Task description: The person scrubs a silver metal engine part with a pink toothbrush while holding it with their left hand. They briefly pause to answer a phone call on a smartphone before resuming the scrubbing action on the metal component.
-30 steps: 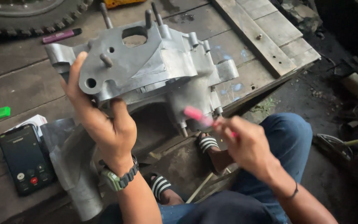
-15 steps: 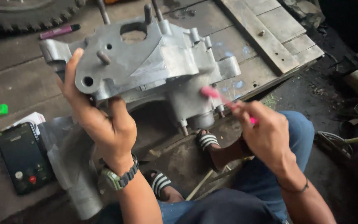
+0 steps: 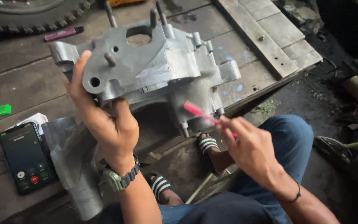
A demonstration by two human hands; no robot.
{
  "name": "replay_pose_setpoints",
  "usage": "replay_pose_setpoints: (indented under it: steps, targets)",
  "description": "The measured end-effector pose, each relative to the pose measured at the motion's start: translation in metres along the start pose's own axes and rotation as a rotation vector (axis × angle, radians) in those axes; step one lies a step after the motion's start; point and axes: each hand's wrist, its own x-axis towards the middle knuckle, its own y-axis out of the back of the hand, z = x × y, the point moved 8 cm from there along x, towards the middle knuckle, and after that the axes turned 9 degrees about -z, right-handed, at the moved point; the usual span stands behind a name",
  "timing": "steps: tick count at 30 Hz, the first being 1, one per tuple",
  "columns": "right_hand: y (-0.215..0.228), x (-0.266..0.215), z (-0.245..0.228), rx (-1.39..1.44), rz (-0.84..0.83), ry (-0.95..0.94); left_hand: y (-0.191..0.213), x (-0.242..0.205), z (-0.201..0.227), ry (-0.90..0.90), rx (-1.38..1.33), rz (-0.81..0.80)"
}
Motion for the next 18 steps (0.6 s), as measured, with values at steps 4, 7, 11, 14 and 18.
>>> replay_pose_setpoints:
  steps: [4,7,11,14,18]
  targets:
    - [0.019,-0.002,0.016,-0.042,0.035,-0.028,0.000,0.000,-0.002,0.008,-0.011,0.006]
    - [0.027,0.003,0.019,-0.019,-0.064,-0.165,0.001,0.003,0.000,0.013,0.017,0.023]
    - [0.014,0.018,-0.003,-0.029,-0.068,-0.147,0.000,-0.002,-0.001,0.021,0.007,-0.007]
    - [0.014,0.023,0.000,0.012,-0.064,-0.140,-0.001,0.000,-0.004,0.024,0.009,-0.012]
    - [0.023,0.000,0.023,0.047,-0.017,-0.257,-0.001,-0.001,-0.005,0.024,0.017,-0.010]
